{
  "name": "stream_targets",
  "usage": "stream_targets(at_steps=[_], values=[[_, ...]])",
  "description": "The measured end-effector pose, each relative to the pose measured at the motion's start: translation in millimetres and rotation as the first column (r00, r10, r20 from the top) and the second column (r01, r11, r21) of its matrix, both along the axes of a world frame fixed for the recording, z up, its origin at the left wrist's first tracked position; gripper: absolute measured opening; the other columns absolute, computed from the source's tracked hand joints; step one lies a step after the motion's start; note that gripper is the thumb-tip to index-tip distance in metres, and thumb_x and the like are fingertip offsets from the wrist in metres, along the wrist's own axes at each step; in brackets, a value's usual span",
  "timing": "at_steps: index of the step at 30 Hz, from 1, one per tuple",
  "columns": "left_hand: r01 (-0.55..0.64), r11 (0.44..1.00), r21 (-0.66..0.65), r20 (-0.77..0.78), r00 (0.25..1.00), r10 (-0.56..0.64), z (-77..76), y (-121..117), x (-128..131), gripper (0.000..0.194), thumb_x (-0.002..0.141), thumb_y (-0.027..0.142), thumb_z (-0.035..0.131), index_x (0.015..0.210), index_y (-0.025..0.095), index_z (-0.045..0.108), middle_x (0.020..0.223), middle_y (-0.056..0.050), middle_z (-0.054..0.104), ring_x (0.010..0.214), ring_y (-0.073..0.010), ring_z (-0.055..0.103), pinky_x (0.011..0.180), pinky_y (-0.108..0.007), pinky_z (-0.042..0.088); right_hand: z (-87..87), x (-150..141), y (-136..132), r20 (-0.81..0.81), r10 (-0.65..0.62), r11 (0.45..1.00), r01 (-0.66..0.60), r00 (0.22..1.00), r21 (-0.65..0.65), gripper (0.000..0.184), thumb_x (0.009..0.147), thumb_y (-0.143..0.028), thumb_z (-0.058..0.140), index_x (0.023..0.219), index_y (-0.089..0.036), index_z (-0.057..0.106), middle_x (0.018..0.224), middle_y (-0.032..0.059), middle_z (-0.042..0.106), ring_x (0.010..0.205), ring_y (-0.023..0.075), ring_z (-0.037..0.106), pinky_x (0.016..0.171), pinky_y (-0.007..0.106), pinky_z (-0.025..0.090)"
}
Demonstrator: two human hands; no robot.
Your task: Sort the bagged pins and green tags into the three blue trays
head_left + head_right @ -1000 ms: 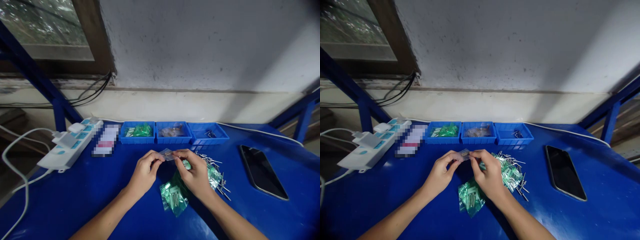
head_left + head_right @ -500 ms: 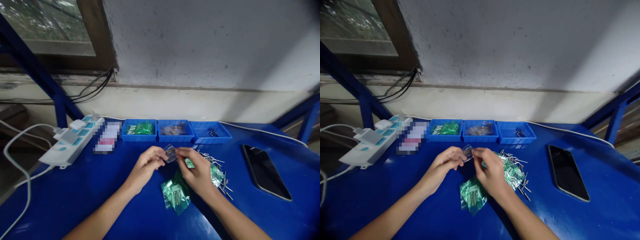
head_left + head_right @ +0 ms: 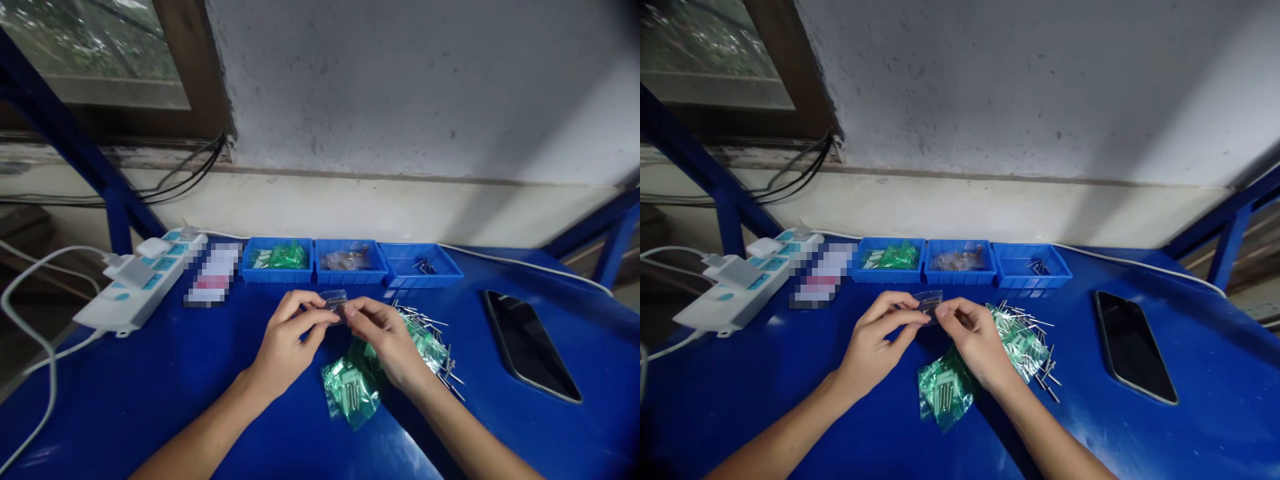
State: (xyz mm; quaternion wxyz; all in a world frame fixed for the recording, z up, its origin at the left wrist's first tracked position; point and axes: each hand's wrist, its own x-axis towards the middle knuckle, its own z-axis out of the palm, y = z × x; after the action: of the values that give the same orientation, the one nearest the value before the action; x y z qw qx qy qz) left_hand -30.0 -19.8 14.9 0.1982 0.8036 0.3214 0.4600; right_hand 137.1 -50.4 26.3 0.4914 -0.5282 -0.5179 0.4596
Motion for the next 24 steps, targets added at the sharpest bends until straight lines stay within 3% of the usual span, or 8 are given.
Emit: stream_targets(at_steps=[6, 7, 9, 11, 13, 15, 17, 24], values=[[0.033, 0.985, -0.167, -0.230, 0.970, -0.071, 1.5, -3, 2, 0.021, 0.087, 0.023, 0.051, 0.103, 0.027, 0.064, 0.106, -0.006, 0.051, 0.099, -0.0204, 0.051, 0.087, -0.038, 0.044, 11.8, 20, 7, -0.015, -0.387, 0.906, 0.383, 0.922, 0.182, 0.021, 0.075, -0.039, 0.065, 0.076, -0.018, 0.064, 0.062, -0.0011, 0.056, 0.050, 0.0093, 0.043, 0.048, 0.023, 0.034], [0.049, 0.978, -0.201, -0.278, 0.955, -0.105, 3.2, -6, 3, 0.021, 0.087, 0.028, 0.052, 0.105, 0.027, 0.062, 0.103, -0.006, 0.054, 0.097, -0.0213, 0.052, 0.088, -0.041, 0.044, 22.0, 28, 7, -0.030, -0.531, 0.796, 0.511, 0.847, 0.326, 0.018, 0.076, -0.036, 0.065, 0.077, -0.018, 0.065, 0.062, -0.0008, 0.056, 0.051, 0.0098, 0.043, 0.048, 0.024, 0.034], [0.073, 0.968, -0.241, -0.365, 0.917, -0.160, 5.4, -13, 6, 0.032, 0.082, 0.041, 0.057, 0.110, 0.026, 0.059, 0.101, -0.006, 0.057, 0.094, -0.0239, 0.052, 0.086, -0.045, 0.043, 43.6, 45, 7, -0.124, -0.795, 0.403, 0.670, 0.594, 0.623, 0.012, 0.078, -0.030, 0.064, 0.082, -0.019, 0.066, 0.064, -0.0002, 0.054, 0.054, 0.0107, 0.046, 0.053, 0.025, 0.036], [0.083, 0.967, -0.239, -0.420, 0.890, -0.180, 4.8, -19, 10, 0.040, 0.077, 0.046, 0.062, 0.111, 0.026, 0.058, 0.103, -0.006, 0.057, 0.094, -0.0259, 0.052, 0.084, -0.046, 0.043, 57.6, 59, 10, -0.190, -0.915, 0.063, 0.593, 0.356, 0.803, 0.013, 0.080, -0.025, 0.061, 0.090, -0.019, 0.068, 0.066, 0.0012, 0.055, 0.058, 0.0119, 0.048, 0.057, 0.026, 0.038], [0.085, 0.967, -0.241, -0.433, 0.882, -0.185, 1.2, -22, 13, 0.032, 0.078, 0.039, 0.062, 0.106, 0.025, 0.060, 0.101, -0.005, 0.059, 0.093, -0.0252, 0.052, 0.081, -0.042, 0.044, 56.7, 65, 16, 0.060, -0.948, 0.176, 0.356, 0.312, 0.918, 0.018, 0.083, -0.022, 0.055, 0.097, -0.020, 0.068, 0.064, 0.0019, 0.056, 0.057, 0.0124, 0.049, 0.057, 0.027, 0.037], [0.084, 0.956, -0.280, -0.396, 0.897, -0.195, -3.6, -19, 14, 0.018, 0.081, 0.026, 0.058, 0.099, 0.024, 0.062, 0.095, -0.004, 0.060, 0.089, -0.0220, 0.054, 0.078, -0.037, 0.045, 42.3, 62, 24, 0.504, -0.785, 0.574, 0.115, 0.361, 0.810, 0.023, 0.086, -0.022, 0.049, 0.099, -0.020, 0.067, 0.065, 0.0031, 0.061, 0.057, 0.0136, 0.052, 0.055, 0.026, 0.037], [0.071, 0.938, -0.339, -0.326, 0.926, -0.188, -7.1, -11, 12, 0.018, 0.081, 0.016, 0.055, 0.096, 0.024, 0.061, 0.088, -0.002, 0.062, 0.084, -0.0188, 0.057, 0.074, -0.032, 0.046, 23.0, 53, 29, 0.725, -0.587, 0.788, 0.048, 0.361, 0.614, 0.024, 0.086, -0.025, 0.047, 0.099, -0.022, 0.068, 0.065, 0.0032, 0.063, 0.055, 0.0143, 0.054, 0.053, 0.025, 0.035], [-0.013, 0.936, -0.352, -0.450, 0.879, -0.157, 5.4, 8, -11, 0.028, 0.080, 0.040, 0.059, 0.103, 0.024, 0.062, 0.090, -0.004, 0.060, 0.089, -0.0219, 0.058, 0.072, -0.031, 0.047, 0.7, 29, 18, 0.729, -0.293, 0.925, -0.010, 0.619, 0.380, 0.028, 0.089, -0.034, 0.044, 0.100, -0.020, 0.064, 0.071, 0.0030, 0.066, 0.059, 0.0149, 0.058, 0.058, 0.025, 0.039]])
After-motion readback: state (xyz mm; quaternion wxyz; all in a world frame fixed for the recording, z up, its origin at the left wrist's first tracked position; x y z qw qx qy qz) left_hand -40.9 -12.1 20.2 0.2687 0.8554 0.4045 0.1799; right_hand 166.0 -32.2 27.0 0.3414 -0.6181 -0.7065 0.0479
